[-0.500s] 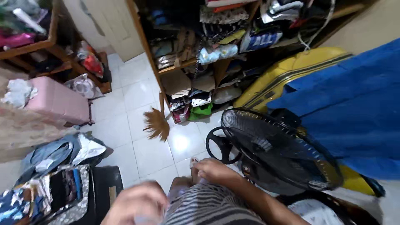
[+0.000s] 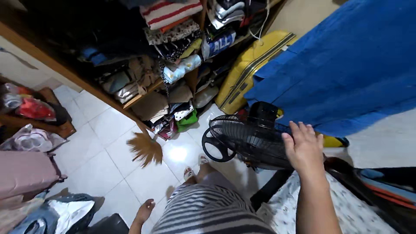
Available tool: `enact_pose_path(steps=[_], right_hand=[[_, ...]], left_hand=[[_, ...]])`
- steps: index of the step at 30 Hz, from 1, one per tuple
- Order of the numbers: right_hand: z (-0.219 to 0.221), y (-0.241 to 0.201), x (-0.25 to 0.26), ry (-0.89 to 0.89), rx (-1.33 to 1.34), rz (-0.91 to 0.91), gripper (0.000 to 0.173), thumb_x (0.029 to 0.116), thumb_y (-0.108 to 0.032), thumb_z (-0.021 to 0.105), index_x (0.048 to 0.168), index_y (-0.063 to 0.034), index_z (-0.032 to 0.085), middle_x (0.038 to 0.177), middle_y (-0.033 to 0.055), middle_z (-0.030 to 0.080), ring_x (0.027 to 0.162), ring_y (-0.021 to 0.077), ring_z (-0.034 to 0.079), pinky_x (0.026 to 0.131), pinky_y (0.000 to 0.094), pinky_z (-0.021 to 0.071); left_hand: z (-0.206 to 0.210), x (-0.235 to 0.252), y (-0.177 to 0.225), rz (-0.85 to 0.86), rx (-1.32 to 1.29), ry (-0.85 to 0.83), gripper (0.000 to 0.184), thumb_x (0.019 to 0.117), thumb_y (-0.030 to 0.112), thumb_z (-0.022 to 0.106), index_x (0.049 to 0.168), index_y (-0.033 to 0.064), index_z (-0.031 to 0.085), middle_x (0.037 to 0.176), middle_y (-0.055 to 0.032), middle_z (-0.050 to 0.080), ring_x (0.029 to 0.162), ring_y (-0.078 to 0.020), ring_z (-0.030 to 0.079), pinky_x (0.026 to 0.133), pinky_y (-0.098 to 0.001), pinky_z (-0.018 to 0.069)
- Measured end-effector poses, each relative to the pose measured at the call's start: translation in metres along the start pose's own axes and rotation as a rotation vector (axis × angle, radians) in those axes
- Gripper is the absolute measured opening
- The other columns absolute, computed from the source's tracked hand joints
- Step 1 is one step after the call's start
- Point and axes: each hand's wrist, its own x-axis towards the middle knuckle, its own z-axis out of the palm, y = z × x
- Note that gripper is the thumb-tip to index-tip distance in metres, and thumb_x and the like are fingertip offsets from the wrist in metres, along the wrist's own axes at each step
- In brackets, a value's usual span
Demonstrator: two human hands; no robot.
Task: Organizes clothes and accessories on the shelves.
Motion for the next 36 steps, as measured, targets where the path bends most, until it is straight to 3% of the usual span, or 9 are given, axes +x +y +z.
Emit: enact_pose_path(steps=[3,8,18,25,28,29,30,32,36], right_hand=[[0.011,0.004,0.001,0.064,0.006,-0.013,0.067,0.1068,-0.05,0.033,0.145,0.0001,0.055,0.152,0.0292,0.047,0.147,0.0521,0.033,0.117,0.076,0.0135],[0.01,0.013,0.019,0.105,0.032,-0.01,0.07,0.1061,-0.055,0.032,0.14,0.0,0.06,0.151,0.0277,0.05,0.148,0.0524,0.032,0.117,0.0763,0.0105],[0.008,0.065,0.081,0.062,0.044,-0.022,0.067,0.1081,-0.051,0.033,0.145,0.0005,0.055,0.153,0.028,0.046,0.149,0.0521,0.029,0.118,0.0741,0.0106],[0.003,0.08,0.111,0.069,0.044,-0.055,0.069,0.1084,-0.049,0.031,0.147,0.0047,0.051,0.154,0.0312,0.044,0.148,0.0534,0.03,0.118,0.0742,0.0138],[0.007,0.046,0.098,0.177,-0.03,-0.027,0.069,0.1067,-0.046,0.038,0.159,-0.001,0.034,0.163,0.0348,0.023,0.153,0.0564,0.01,0.116,0.0795,0.0032],[0.015,0.028,0.092,0.264,-0.032,-0.07,0.07,0.1064,-0.046,0.039,0.158,0.0011,0.035,0.162,0.0366,0.023,0.152,0.0578,0.011,0.117,0.0781,0.0041],[0.028,0.008,0.087,0.348,-0.005,-0.159,0.067,0.1068,-0.044,0.04,0.153,0.0046,0.042,0.158,0.0386,0.03,0.15,0.0593,0.018,0.119,0.0757,0.0082],[0.065,-0.041,0.082,0.405,0.111,-0.393,0.059,0.1064,-0.037,0.041,0.136,0.0109,0.058,0.14,0.0411,0.051,0.137,0.0597,0.042,0.117,0.0677,0.0264],[0.179,-0.146,0.093,0.038,0.47,-0.797,0.037,0.1,-0.023,0.052,0.113,0.0045,0.074,0.124,0.0266,0.069,0.122,0.0471,0.062,0.107,0.0604,0.0463]], left_hand=[[-0.029,0.01,0.021,0.044,-0.193,0.199,0.039,0.108,0.014,0.051,0.14,-0.009,0.051,0.136,-0.033,0.057,0.124,-0.0425,0.058,0.106,-0.0541,0.0438],[-0.047,0.027,0.034,0.007,-0.495,0.29,0.04,0.1095,0.015,0.047,0.143,-0.0068,0.048,0.142,-0.0318,0.052,0.125,-0.0422,0.056,0.102,-0.0551,0.0456],[-0.015,0.035,-0.016,-0.126,-0.398,0.179,0.039,0.1095,0.014,0.047,0.14,-0.01,0.05,0.14,-0.0327,0.053,0.125,-0.0424,0.056,0.104,-0.054,0.0451],[-0.012,0.036,-0.017,-0.148,-0.381,0.201,0.038,0.1095,0.016,0.048,0.138,-0.0091,0.052,0.138,-0.0325,0.055,0.124,-0.0431,0.057,0.105,-0.0542,0.0447],[-0.021,0.043,0.003,-0.132,-0.362,0.19,0.04,0.1094,0.018,0.049,0.14,-0.0069,0.051,0.14,-0.0311,0.055,0.128,-0.0433,0.056,0.106,-0.0557,0.0441],[-0.026,0.048,0.014,-0.102,-0.359,0.195,0.04,0.1093,0.018,0.048,0.141,-0.0067,0.051,0.14,-0.0312,0.054,0.128,-0.0432,0.056,0.106,-0.0561,0.0444],[-0.03,0.052,0.028,-0.056,-0.349,0.208,0.04,0.1091,0.017,0.049,0.141,-0.0071,0.05,0.14,-0.0314,0.054,0.127,-0.0427,0.056,0.106,-0.0555,0.0443],[-0.043,0.057,0.069,0.06,-0.289,0.251,0.041,0.1085,0.016,0.049,0.142,-0.007,0.05,0.141,-0.0307,0.055,0.131,-0.0413,0.055,0.111,-0.0533,0.0417],[-0.068,0.063,0.179,0.351,-0.038,0.479,0.035,0.106,0.012,0.051,0.134,-0.0068,0.06,0.135,-0.0273,0.061,0.129,-0.0383,0.059,0.114,-0.0505,0.0427]])
